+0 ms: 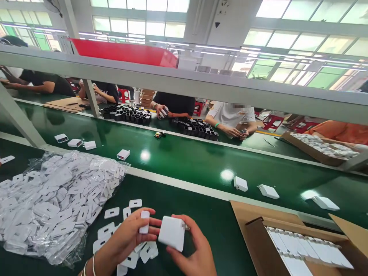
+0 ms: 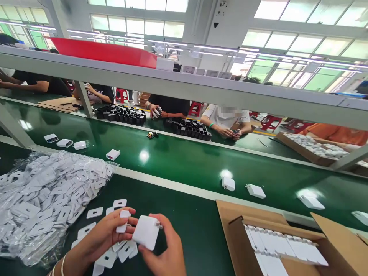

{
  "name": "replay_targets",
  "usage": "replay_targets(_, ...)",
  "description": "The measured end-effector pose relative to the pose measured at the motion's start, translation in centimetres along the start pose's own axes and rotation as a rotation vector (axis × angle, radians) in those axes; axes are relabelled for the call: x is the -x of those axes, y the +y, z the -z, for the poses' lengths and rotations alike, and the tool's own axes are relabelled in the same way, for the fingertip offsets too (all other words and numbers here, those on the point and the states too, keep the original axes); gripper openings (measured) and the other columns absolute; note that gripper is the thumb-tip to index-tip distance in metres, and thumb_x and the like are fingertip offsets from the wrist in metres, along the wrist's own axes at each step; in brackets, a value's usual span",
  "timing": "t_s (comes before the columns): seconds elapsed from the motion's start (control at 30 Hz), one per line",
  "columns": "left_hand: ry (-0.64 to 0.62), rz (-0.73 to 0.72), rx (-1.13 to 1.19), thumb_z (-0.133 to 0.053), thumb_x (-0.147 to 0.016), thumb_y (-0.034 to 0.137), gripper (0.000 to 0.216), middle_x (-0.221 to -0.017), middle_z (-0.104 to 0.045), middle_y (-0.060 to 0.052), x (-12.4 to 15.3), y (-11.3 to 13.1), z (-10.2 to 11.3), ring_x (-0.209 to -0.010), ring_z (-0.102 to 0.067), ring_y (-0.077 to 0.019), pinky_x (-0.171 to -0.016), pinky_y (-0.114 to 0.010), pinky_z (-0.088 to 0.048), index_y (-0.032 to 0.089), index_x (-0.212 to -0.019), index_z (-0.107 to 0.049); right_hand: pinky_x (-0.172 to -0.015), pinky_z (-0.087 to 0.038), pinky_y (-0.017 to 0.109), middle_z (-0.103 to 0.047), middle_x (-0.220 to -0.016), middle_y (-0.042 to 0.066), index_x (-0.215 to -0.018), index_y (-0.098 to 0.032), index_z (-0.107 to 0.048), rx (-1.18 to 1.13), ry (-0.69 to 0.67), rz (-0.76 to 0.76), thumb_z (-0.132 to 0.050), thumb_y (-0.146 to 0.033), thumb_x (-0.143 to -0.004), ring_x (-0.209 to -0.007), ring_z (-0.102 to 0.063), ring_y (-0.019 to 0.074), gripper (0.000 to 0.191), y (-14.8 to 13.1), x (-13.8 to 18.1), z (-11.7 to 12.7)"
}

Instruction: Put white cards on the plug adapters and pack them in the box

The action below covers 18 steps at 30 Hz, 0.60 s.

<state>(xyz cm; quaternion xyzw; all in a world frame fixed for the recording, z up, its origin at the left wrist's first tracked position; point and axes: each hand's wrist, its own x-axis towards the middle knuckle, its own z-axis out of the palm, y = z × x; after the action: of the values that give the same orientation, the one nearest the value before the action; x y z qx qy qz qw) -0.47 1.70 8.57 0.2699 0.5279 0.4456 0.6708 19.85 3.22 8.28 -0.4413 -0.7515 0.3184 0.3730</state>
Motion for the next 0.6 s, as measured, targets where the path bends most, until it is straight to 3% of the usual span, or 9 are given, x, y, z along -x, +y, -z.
replay_targets(0.1, -0.200, 0.153, 0.379, -0.062, -0.079, 0.034, 0.033, -0.086, -0.072, -0.009, 1.8, -1.8, -2.5, -0.077, -0.068, -0.0188, -0.067, -0.027, -0.048, 0.012, -0.102, -0.055, -0.090, -0.055, 0.031, -0.069, -0.115, 0.004, -0.119, -0.027, -0.050, 0.102, -0.043, 0.155, -0.069, -0.016, -0.064, -0.102, -0.067, 0.0221, 0.059, -1.1, 2.1, -0.4)
replay_targets(0.23, -0.406, 0.208, 0.464, -0.054, -0.082, 0.059, 0.056, -0.091, -0.072, -0.012, 2.8, -2.6, -4.0, -0.086, -0.068, -0.0247, -0.059, -0.026, -0.042, 0.010, -0.106, -0.058, -0.093, -0.055, 0.040, -0.072, -0.105, 0.004, -0.118, -0.025, -0.048, 0.217, -0.013, 0.331, -0.065, -0.010, -0.058, -0.090, -0.071, 0.0223, 0.064, -1.8, 3.0, -0.3)
replay_targets(0.33, -0.433, 0.174, 0.388, -0.051, -0.079, 0.069, 0.071, -0.101, -0.071, -0.013, 3.4, -2.7, -4.1, -0.097, -0.065, -0.0265, -0.065, -0.028, -0.044, 0.009, -0.115, -0.055, -0.088, -0.058, 0.040, -0.074, -0.099, 0.003, -0.115, -0.024, -0.048, 0.265, -0.004, 0.348, -0.061, -0.011, -0.058, -0.084, -0.072, 0.0214, 0.060, -1.9, 3.2, 0.1)
replay_targets(0.47, -0.372, 0.091, 0.221, -0.039, -0.077, 0.080, 0.085, -0.131, -0.059, -0.014, 4.5, -3.5, -3.9, -0.122, -0.053, -0.0288, -0.097, -0.038, -0.041, 0.014, -0.130, -0.047, -0.086, -0.059, 0.034, -0.075, -0.100, 0.004, -0.115, -0.022, -0.049, 0.310, 0.034, 0.398, -0.060, -0.013, -0.062, -0.088, -0.073, 0.0223, 0.055, -1.4, 4.1, 0.4)
replay_targets(0.6, -0.314, -0.124, 0.020, -0.056, -0.078, 0.066, 0.076, -0.150, -0.040, -0.010, 6.0, -5.0, -4.5, -0.137, -0.036, -0.0303, -0.114, -0.043, -0.025, 0.021, -0.138, -0.043, -0.084, -0.059, 0.031, -0.075, -0.104, 0.006, -0.117, -0.025, -0.052, 0.193, 0.083, 0.431, -0.061, -0.022, -0.077, -0.090, -0.073, 0.0235, 0.042, -0.6, 6.2, 0.4)
